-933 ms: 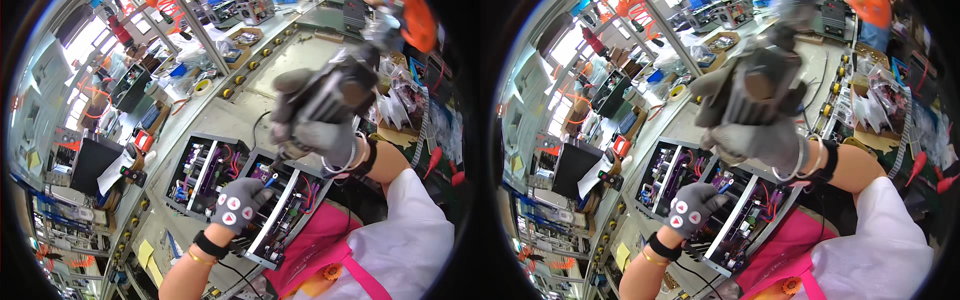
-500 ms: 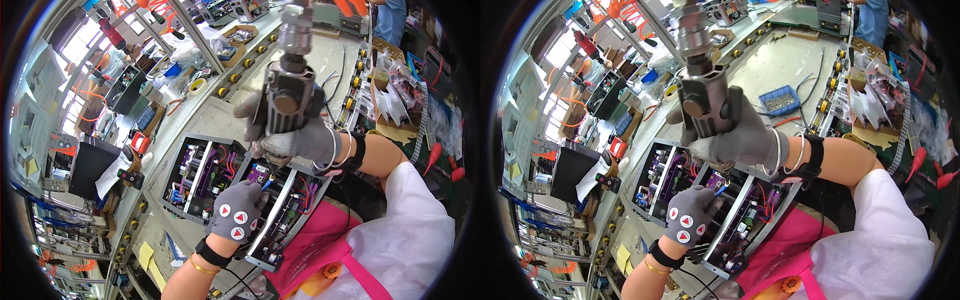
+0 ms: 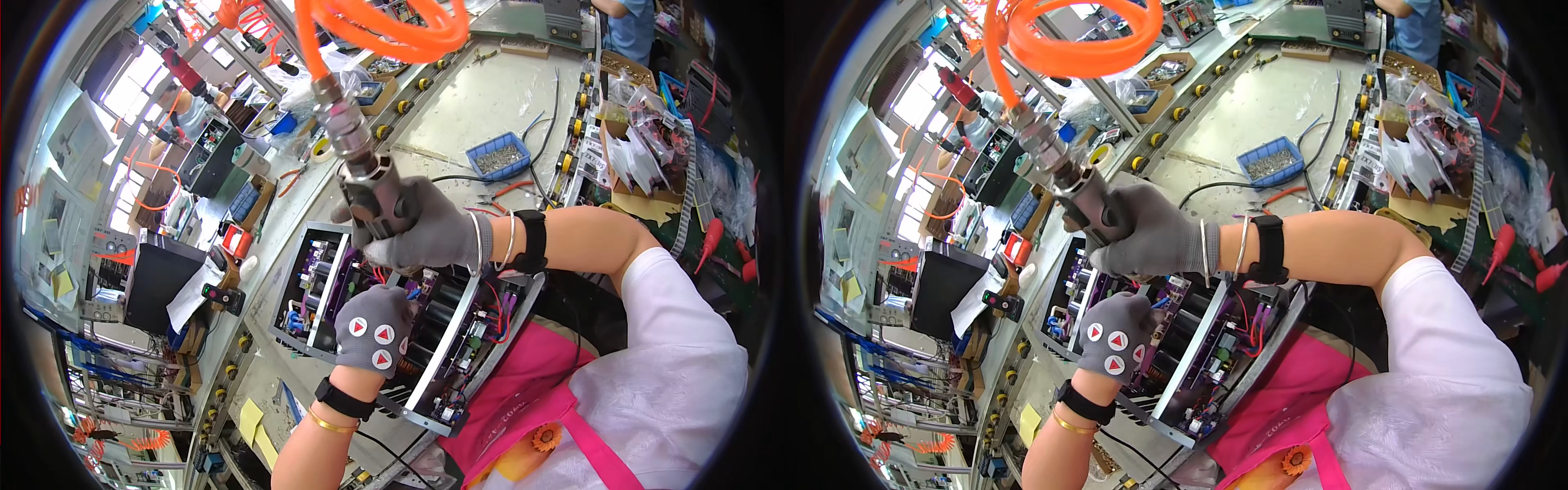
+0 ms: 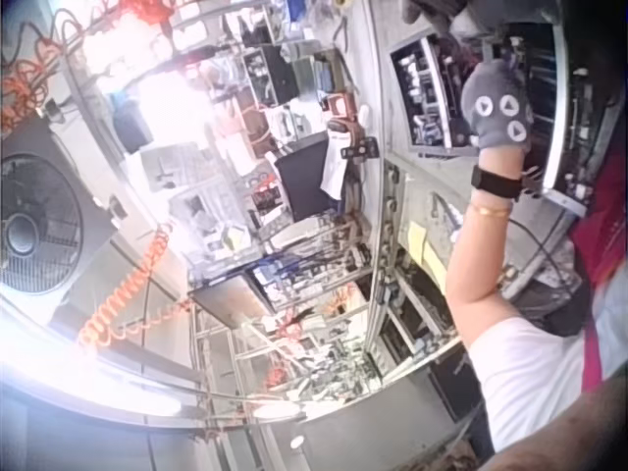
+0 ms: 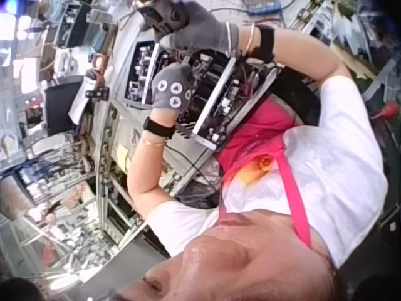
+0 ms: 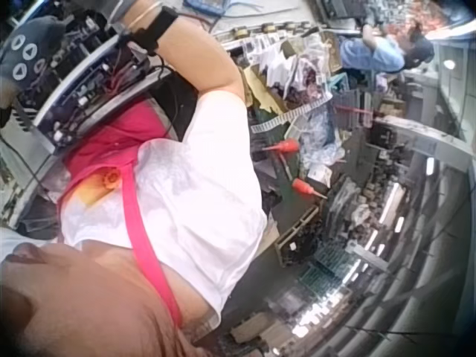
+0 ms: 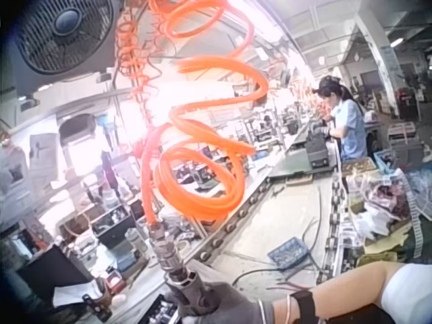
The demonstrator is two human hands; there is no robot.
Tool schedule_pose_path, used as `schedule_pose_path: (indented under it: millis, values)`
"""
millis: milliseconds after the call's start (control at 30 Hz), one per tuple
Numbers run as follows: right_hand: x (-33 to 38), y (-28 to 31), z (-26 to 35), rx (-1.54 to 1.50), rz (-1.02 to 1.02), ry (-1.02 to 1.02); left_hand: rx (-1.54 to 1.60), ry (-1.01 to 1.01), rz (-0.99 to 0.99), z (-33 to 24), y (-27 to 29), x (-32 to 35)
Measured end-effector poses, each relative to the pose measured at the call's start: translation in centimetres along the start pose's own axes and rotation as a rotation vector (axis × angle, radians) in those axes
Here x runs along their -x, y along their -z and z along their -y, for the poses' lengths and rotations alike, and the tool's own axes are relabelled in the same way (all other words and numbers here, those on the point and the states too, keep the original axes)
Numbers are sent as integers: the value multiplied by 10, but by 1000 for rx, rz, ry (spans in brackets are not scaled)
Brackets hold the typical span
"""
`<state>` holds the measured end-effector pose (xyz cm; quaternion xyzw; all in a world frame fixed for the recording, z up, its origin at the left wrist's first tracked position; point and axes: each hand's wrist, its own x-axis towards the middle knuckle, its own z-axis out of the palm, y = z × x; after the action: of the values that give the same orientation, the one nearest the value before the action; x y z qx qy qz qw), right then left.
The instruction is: Assembling and fastening internal components of electronic power supply units on a production line.
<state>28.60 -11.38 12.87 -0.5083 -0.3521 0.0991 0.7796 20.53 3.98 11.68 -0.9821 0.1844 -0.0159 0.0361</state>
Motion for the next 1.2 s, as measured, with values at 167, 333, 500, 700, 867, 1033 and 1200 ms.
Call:
schedule_pose_path:
  millis: [167,333,500,700,867,1033,1200]
  values:
    - [-5,-6,-8,216,-23,9,260,70,172,3,3,-7]
    - [-11,-16,-19,316,-64,75,650,464,476,7,27,-16]
    - [-10,-13,-22,327,-75,28,98,109,251,10,-4,-26]
    - [-9,-17,-23,304,-2,-10,-169,32,354,14,-12,-26]
    - [-7,-10,-23,321,-43,20,328,245,384,27,0,-17]
    - [-8,-14,-14,413,-28,6,517,292,371,40,-10,-5]
    - [-9,-13,-16,405,-54,38,40,121,274,25,-9,-12]
